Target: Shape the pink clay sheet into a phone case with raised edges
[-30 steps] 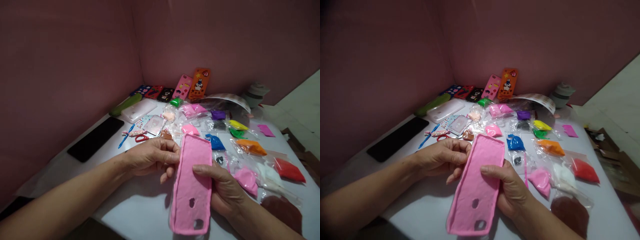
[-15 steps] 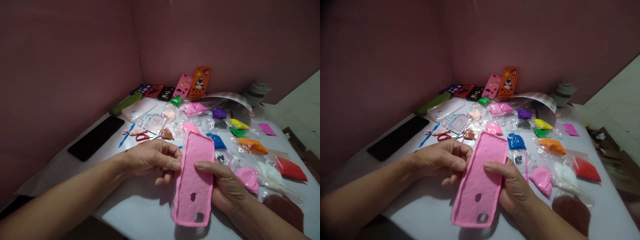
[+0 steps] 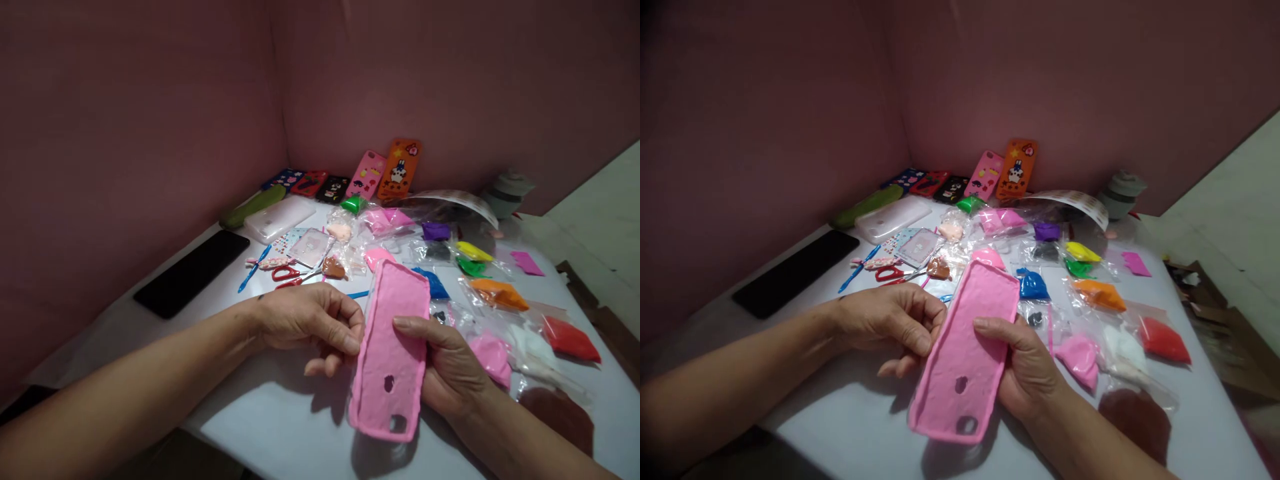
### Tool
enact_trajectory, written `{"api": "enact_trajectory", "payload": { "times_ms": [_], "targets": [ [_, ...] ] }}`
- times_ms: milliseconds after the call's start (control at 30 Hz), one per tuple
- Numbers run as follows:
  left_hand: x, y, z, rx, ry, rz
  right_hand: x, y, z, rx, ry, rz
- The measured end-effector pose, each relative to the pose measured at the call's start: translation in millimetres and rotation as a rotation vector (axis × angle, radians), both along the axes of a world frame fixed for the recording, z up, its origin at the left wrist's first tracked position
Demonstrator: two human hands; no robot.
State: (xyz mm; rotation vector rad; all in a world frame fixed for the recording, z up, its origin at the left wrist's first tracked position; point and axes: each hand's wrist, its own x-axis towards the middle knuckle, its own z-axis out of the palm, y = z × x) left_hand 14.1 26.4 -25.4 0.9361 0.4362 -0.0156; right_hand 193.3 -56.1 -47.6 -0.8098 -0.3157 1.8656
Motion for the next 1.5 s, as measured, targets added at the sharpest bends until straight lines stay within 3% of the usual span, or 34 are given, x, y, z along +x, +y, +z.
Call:
{"api": "enact_trajectory", "payload": {
  "times_ms": [200,467,600,767,833,1167,1333,1500],
  "targets": [
    [3,0,0.1,0.002,-0.021,-0.002,-3,0,3.4,-0.058,0.015,0.041],
    [0,-2,-1.0,0.004,-0.033,-0.028,-1,-1,1.8,-0.052,-0.017,-0.016],
    [0,-1,-1.2,0.002,-0.033,-0.064,-1,-1,1.8,0.047,0.052,0.062],
    [2,-1,-3.3,-0.002,-0.043,-0.053,-4,-1,7.6,0.189,0.185,0.34],
    [2,-1,-4.2,-0.001,-0.047,-0.046,-4,-1,8.8,0.211,0.208,0.39],
    [1,5,-2.4,0.036,-0.062,0.051,-4,-6,2.7,0.121,0.033,0.095],
    [-2,13,-2.6,0.089,-0.053,0.157,-6,-2,3.1,0.005,-0.069,-0.179],
    [-4,15,-3.6,0.094,-0.019,0.087,-7,3,3.9,0.005,-0.093,-0.314]
  ]
}}
